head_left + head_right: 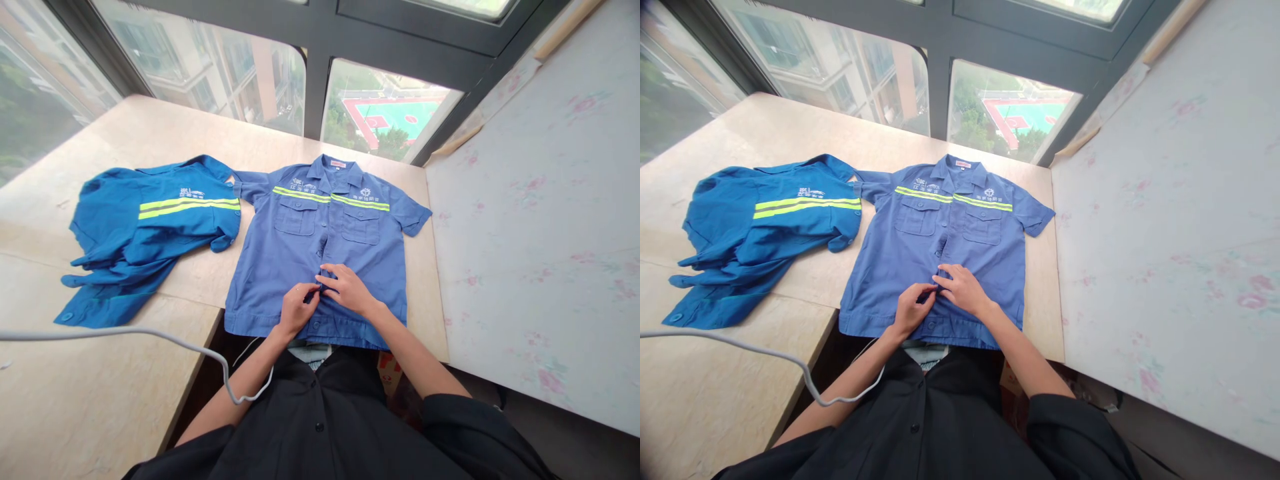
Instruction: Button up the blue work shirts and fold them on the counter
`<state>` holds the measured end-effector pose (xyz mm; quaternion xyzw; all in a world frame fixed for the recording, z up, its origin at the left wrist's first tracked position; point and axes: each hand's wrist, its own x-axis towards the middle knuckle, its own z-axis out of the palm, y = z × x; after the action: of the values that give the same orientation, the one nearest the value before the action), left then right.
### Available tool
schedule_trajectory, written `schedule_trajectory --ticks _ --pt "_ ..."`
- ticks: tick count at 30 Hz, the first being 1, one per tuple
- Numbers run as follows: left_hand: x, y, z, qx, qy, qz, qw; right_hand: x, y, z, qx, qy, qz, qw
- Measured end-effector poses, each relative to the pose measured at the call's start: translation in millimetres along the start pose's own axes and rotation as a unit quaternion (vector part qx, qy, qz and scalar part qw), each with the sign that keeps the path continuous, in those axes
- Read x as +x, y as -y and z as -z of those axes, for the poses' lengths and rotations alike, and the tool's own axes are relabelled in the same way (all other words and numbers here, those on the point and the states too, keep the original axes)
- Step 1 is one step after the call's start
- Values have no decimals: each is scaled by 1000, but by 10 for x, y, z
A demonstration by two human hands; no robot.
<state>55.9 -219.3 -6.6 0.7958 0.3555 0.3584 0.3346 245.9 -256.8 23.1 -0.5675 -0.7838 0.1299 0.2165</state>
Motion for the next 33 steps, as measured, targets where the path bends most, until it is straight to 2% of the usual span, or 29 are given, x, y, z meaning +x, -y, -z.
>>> schedule_trajectory --ticks 6,14,29,33 --pt "-9 14 -5 35 24 -27 999 14 -134 -14 -11 -7 55 998" --pt "-11 55 -23 70 55 -54 995 -34 -156 -88 -5 -19 64 998" --pt "7 29 -6 64 39 -54 996 43 -306 -40 -21 36 74 996" --pt "-5 47 -8 46 35 -72 996 63 -322 -23 -13 44 78 996"
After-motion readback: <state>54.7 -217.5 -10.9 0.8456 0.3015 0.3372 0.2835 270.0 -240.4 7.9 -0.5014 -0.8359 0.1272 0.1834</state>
